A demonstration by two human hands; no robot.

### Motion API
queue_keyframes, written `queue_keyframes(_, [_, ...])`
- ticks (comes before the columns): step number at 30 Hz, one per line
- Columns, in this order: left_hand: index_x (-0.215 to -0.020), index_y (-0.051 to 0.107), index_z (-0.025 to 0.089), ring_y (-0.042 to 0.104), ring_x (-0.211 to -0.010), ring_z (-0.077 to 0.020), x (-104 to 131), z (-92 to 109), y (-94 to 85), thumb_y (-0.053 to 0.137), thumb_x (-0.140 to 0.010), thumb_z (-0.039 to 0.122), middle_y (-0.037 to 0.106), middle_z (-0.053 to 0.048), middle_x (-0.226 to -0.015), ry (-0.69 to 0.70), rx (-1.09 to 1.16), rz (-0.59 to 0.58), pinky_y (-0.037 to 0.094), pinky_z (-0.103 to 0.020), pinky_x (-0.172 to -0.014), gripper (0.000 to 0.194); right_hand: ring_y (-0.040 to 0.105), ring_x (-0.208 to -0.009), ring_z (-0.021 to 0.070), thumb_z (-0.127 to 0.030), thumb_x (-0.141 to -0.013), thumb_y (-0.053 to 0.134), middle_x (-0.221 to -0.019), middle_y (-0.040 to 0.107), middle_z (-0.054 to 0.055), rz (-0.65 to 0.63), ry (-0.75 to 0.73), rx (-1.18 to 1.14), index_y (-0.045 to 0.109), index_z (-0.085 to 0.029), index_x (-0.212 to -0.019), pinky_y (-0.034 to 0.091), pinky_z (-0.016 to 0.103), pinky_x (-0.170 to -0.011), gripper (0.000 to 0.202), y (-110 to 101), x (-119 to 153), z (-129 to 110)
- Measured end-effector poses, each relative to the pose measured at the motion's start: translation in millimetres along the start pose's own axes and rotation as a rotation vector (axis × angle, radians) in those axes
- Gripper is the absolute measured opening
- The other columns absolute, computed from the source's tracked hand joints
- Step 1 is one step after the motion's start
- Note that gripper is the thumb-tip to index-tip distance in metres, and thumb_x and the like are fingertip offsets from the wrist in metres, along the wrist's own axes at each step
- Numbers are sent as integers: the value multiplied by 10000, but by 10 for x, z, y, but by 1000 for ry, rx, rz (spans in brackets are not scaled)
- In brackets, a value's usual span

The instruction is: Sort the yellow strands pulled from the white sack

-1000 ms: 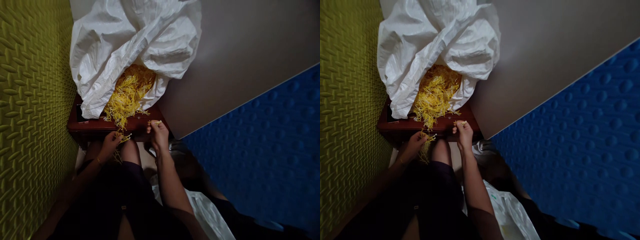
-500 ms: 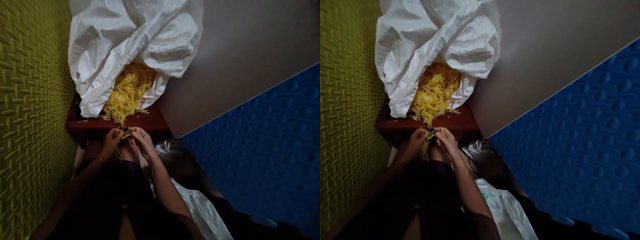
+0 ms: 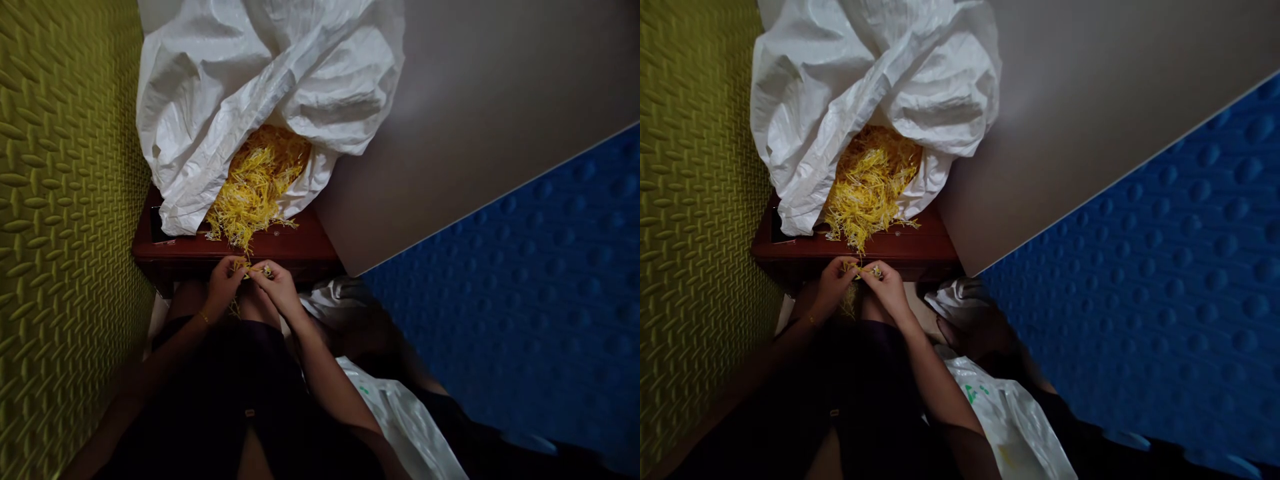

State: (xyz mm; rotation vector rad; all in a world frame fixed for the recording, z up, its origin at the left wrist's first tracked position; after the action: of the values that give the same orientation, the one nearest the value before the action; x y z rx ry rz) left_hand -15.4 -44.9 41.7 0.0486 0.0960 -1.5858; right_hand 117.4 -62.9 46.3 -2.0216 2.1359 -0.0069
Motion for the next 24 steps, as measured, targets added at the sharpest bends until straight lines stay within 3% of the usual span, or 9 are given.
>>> queue_keyframes(5, [-869, 628, 150, 562, -724, -116, -24, -22, -6, 580, -720, 229, 645, -22, -820, -76, 24, -56, 436, -234, -689, 176, 551, -756, 152, -356, -754, 597, -761, 615, 15, 64, -82, 98, 627, -186, -747, 412, 273, -732, 172, -7, -1, 16])
queue_keyframes(10, [-818, 660, 162, 591, -848, -138, -45, -56, -15, 560, -733, 187, 675, -33, -869, 60, 9, -59, 433, -260, -815, 134, 558, -782, 158, -333, -782, 568, -783, 607, 25, 24, -147, 163, 642, -188, -772, 412, 281, -751, 163, -21, -15, -9])
queue_keyframes(13, [-855, 675, 162, 595, -889, -150, -43, -57, -21, 552, -748, 203, 681, -46, -919, 63, 22, -80, 426, -274, -850, 168, 550, -764, 156, -323, -792, 557, -750, 586, 21, 21, -181, 221, 633, -190, -731, 409, 278, -736, 165, -29, -26, -30])
queue_keyframes(19, [-932, 658, 162, 590, -834, -153, -16, -58, -20, 529, -764, 254, 664, -52, -976, -26, 63, -137, 449, -240, -680, 231, 560, -798, 161, -326, -788, 569, -801, 600, 24, -29, -186, 263, 655, -207, -807, 412, 282, -757, 148, -4, -25, 4])
queue_keyframes(24, [-852, 622, 155, 562, -785, -125, -29, -82, -17, 589, -702, 216, 643, -24, -852, 18, 10, -66, 427, -229, -704, 165, 547, -766, 157, -312, -815, 525, -763, 579, 20, 23, -214, 302, 659, -211, -769, 413, 277, -726, 175, 1, -10, 8])
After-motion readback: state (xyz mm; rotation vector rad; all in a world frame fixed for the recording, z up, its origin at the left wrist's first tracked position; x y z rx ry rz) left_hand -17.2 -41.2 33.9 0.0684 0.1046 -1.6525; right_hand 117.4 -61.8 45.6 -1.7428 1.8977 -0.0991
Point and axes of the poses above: each hand's wrist, its own x-axis away from the middle knuckle, its own y-axis out of the palm, z = x × y, the point moved 1 cm from there along -x, towards the middle knuckle
